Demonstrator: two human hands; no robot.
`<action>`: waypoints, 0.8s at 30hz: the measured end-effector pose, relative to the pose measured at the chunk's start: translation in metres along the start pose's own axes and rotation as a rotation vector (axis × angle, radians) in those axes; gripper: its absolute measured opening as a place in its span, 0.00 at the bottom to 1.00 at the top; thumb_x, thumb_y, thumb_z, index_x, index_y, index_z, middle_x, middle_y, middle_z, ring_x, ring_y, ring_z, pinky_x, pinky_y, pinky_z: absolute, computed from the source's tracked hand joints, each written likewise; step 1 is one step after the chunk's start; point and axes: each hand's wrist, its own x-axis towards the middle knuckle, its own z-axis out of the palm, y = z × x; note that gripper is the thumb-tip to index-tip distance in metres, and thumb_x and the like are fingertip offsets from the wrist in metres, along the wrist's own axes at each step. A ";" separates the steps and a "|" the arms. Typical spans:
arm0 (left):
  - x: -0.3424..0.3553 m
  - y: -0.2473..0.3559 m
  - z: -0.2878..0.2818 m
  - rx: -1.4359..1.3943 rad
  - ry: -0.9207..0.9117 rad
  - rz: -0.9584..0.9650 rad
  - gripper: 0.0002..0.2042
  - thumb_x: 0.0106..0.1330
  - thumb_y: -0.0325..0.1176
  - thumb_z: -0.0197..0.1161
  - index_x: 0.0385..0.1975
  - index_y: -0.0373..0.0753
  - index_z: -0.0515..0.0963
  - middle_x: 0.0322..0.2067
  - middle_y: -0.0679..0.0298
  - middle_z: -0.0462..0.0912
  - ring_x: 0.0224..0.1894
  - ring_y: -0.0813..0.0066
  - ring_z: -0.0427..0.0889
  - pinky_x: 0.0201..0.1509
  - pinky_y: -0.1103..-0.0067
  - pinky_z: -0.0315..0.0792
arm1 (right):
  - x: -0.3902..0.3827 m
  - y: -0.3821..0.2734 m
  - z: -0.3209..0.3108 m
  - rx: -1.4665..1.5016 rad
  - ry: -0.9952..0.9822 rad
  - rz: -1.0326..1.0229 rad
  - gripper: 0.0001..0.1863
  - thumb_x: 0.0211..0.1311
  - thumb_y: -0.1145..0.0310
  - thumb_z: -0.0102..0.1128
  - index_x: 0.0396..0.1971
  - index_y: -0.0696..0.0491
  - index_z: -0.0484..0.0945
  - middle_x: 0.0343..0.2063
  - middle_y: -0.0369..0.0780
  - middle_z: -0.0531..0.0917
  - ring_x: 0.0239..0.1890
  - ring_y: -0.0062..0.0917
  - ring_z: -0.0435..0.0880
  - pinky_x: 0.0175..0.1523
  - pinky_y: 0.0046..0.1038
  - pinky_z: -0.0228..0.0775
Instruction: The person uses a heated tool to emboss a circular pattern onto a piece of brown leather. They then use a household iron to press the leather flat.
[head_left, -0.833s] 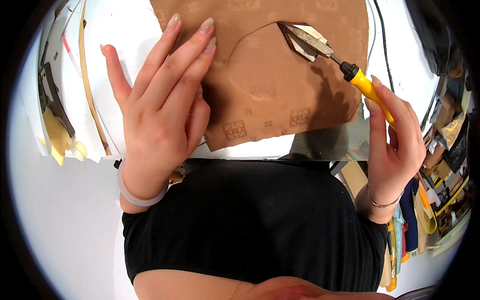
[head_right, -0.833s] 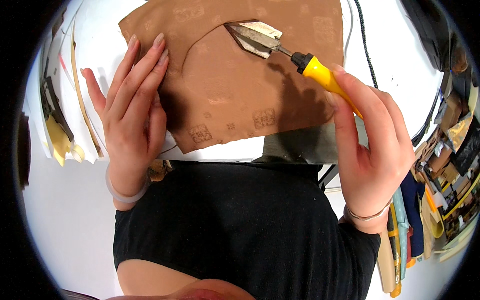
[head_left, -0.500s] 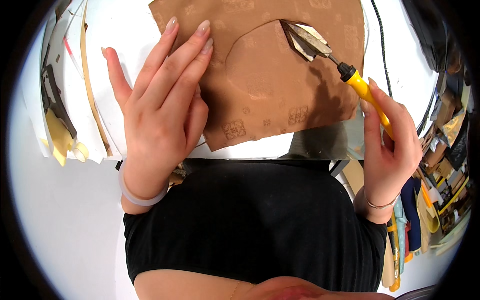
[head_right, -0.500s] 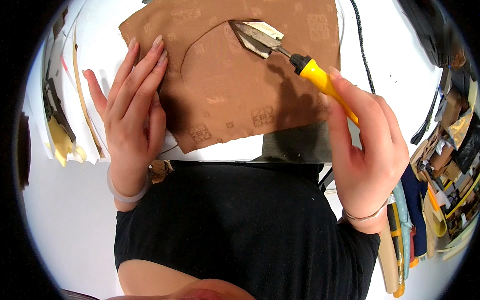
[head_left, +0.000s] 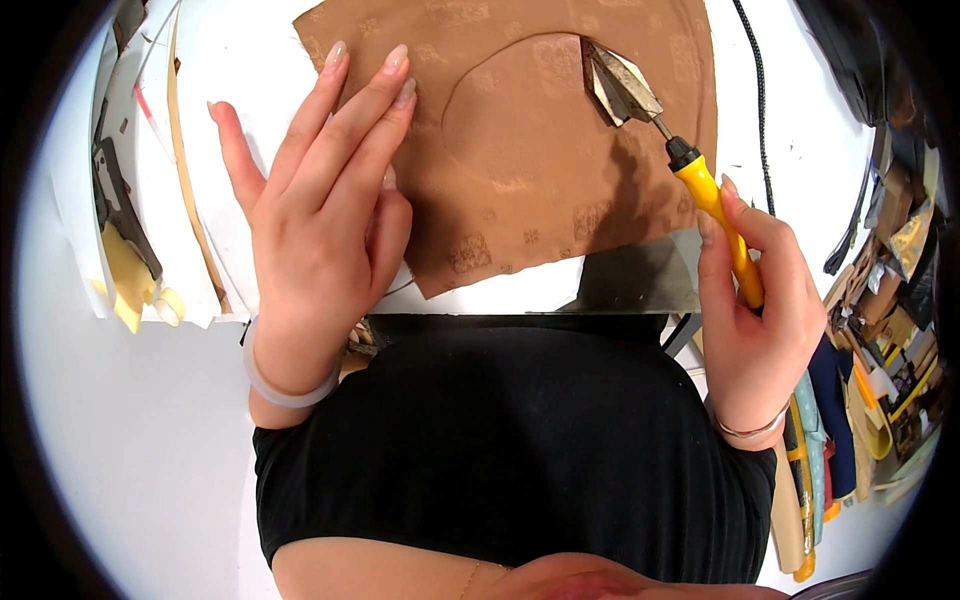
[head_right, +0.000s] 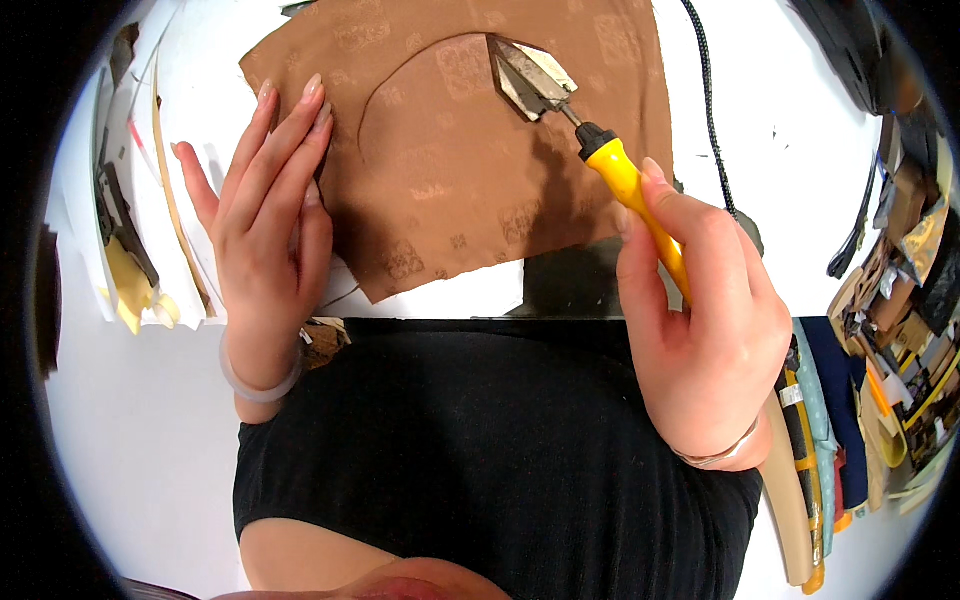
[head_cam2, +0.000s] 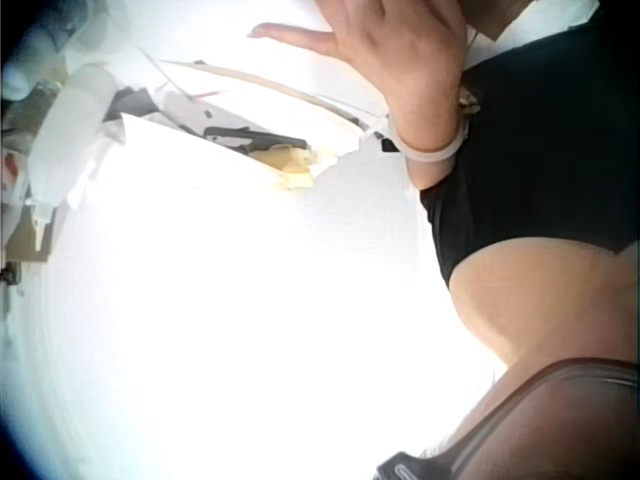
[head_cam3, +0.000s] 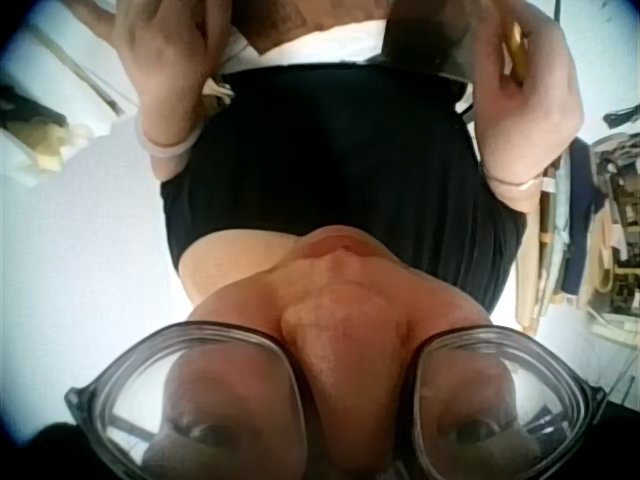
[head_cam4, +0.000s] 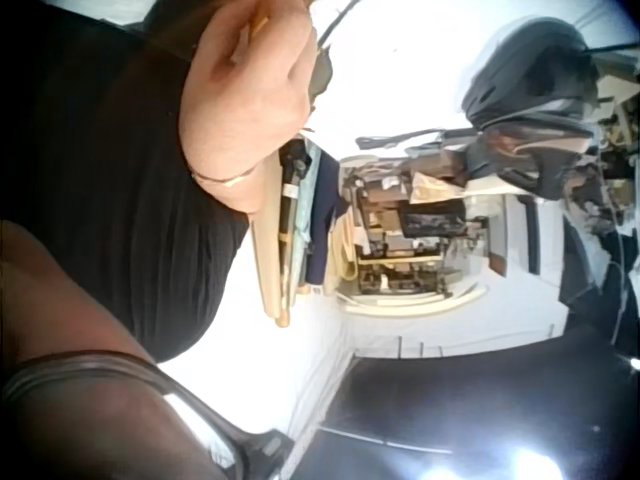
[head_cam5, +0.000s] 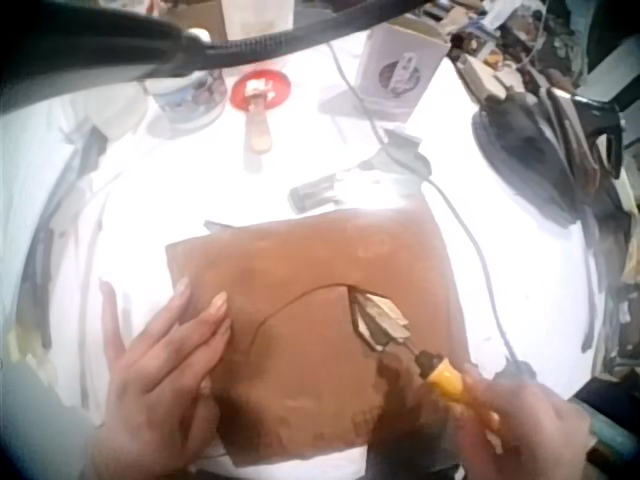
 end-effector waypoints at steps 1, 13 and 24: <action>0.000 -0.001 0.001 0.006 0.004 0.004 0.25 0.66 0.19 0.52 0.61 0.40 0.84 0.70 0.68 0.80 0.80 0.64 0.68 0.84 0.42 0.26 | -0.001 -0.001 -0.001 -0.011 -0.003 0.007 0.12 0.67 0.80 0.72 0.49 0.58 0.84 0.40 0.47 0.90 0.40 0.34 0.93 0.44 0.28 0.85; 0.002 0.002 -0.001 0.014 -0.011 -0.018 0.24 0.65 0.22 0.51 0.60 0.37 0.85 0.69 0.66 0.81 0.79 0.63 0.68 0.84 0.40 0.27 | 0.013 0.002 0.001 0.055 -0.036 -0.020 0.08 0.71 0.79 0.69 0.47 0.58 0.84 0.46 0.44 0.92 0.46 0.28 0.93 0.51 0.26 0.85; 0.001 0.004 0.001 0.035 0.016 -0.029 0.23 0.67 0.21 0.52 0.58 0.39 0.87 0.66 0.66 0.83 0.77 0.63 0.71 0.84 0.40 0.29 | 0.005 0.013 0.001 0.022 -0.005 0.021 0.08 0.68 0.79 0.71 0.45 0.56 0.84 0.43 0.45 0.91 0.43 0.34 0.93 0.47 0.28 0.85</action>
